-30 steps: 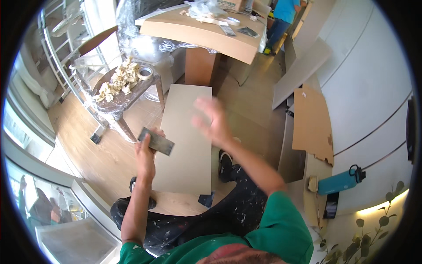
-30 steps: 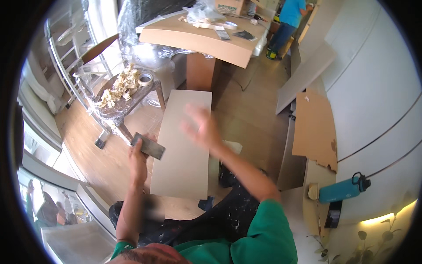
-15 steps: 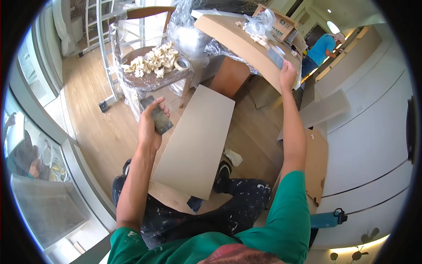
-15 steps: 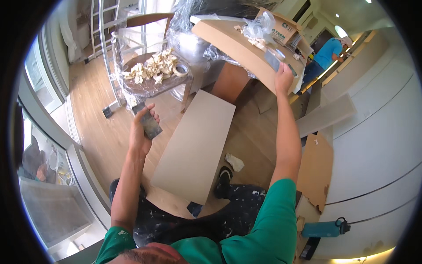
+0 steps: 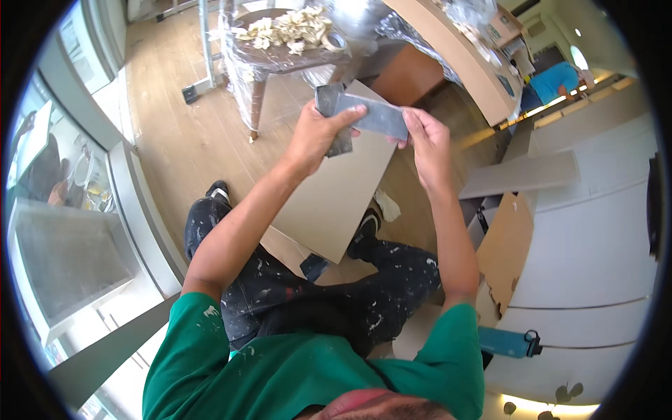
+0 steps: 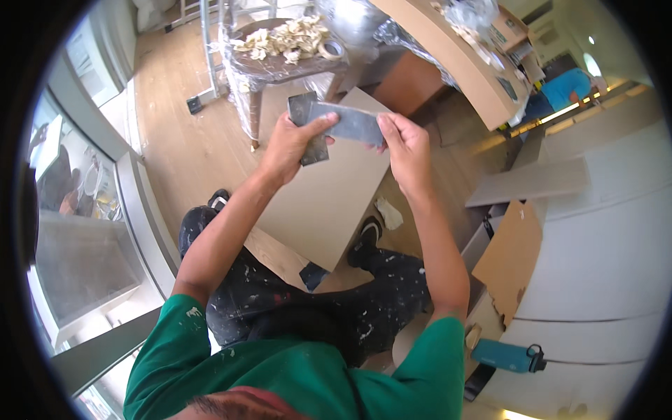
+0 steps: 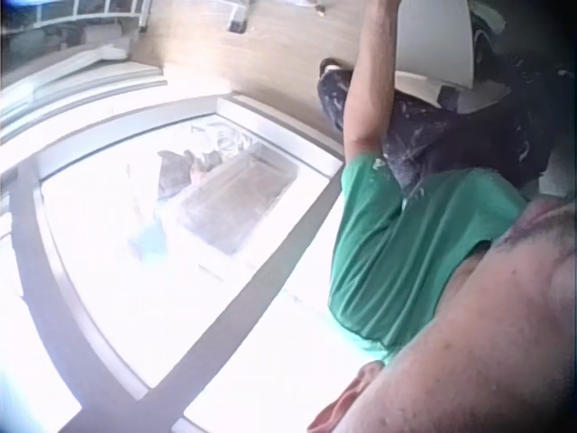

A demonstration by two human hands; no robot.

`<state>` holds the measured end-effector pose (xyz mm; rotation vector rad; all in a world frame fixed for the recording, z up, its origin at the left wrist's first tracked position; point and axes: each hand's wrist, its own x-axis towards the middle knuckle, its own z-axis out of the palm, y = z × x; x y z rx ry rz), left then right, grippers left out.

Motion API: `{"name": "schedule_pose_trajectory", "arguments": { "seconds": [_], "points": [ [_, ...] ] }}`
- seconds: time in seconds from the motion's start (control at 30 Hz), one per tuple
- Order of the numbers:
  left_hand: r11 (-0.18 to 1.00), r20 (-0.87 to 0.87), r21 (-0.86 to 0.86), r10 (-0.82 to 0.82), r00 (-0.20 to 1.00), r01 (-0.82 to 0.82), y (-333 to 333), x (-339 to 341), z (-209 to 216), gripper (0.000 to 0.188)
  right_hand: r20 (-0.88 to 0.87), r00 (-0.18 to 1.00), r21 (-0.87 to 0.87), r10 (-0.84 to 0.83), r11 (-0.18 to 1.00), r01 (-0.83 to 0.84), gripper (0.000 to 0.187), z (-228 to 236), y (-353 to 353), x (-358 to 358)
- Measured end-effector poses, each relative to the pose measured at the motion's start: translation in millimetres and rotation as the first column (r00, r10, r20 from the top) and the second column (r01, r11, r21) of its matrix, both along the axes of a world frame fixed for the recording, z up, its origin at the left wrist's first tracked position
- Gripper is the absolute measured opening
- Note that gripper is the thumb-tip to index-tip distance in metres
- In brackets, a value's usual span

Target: The person sands the surface and edges of a large rectangular furniture panel using a piece of sandpaper held by hand, then wipes the surface with a cloth.

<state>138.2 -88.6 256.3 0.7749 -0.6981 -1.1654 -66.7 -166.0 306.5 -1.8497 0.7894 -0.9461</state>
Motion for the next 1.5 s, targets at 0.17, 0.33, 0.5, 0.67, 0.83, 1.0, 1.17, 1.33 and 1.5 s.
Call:
{"name": "schedule_pose_trajectory", "arguments": {
  "seconds": [0.17,0.33,0.5,0.67,0.83,1.0,1.17,1.33,1.5],
  "points": [
    [0.997,0.071,0.03,0.074,0.995,-0.077,12.8,17.7,-0.4,0.019,0.195,0.98,0.237,0.047,0.967,-0.093,0.03,0.7,27.4,32.5],
    [0.999,0.134,0.018,0.038,0.99,-0.041,18.4,17.9,-7.1,0.019,0.134,0.991,0.157,0.019,0.987,-0.04,0.031,-15.0,32.8,41.7],
    [0.977,0.036,0.203,-0.067,0.997,0.058,23.8,19.6,1.8,0.037,0.107,0.994,0.033,0.008,0.999,-0.012,0.029,-15.7,33.8,34.1],
    [0.969,-0.262,0.16,-0.145,0.954,0.191,16.1,28.8,-8.8,0.056,0.264,0.962,0.199,-0.07,0.98,0.017,0.029,-39.8,25.0,3.4],
    [0.971,-0.116,0.204,-0.098,0.988,0.12,12.1,22.9,-17.5,0.038,0.358,0.906,0.405,-0.225,0.912,0.067,0.032,-76.9,23.0,-13.6],
    [0.972,0.183,0.237,-0.04,0.982,-0.004,8.1,23.3,-38.8,0.029,0.365,0.913,0.446,-0.185,0.895,0.004,0.033,-84.4,28.3,-19.7],
    [0.985,0.215,0.157,-0.101,0.971,0.067,8.6,-14.1,-33.7,0.025,0.398,0.889,0.378,-0.227,0.924,0.067,0.03,-86.7,38.1,-8.7],
    [0.956,0.044,0.208,-0.221,0.974,0.208,3.3,-28.2,-33.8,0.027,0.389,0.895,0.405,-0.217,0.913,0.045,0.026,-84.5,53.1,-2.7],
    [0.992,0.167,0.13,-0.023,0.986,0.001,-4.5,-35.8,-33.0,0.022,0.424,0.897,0.522,-0.124,0.843,-0.13,0.019,-91.1,45.8,-17.3]
  ]
}}
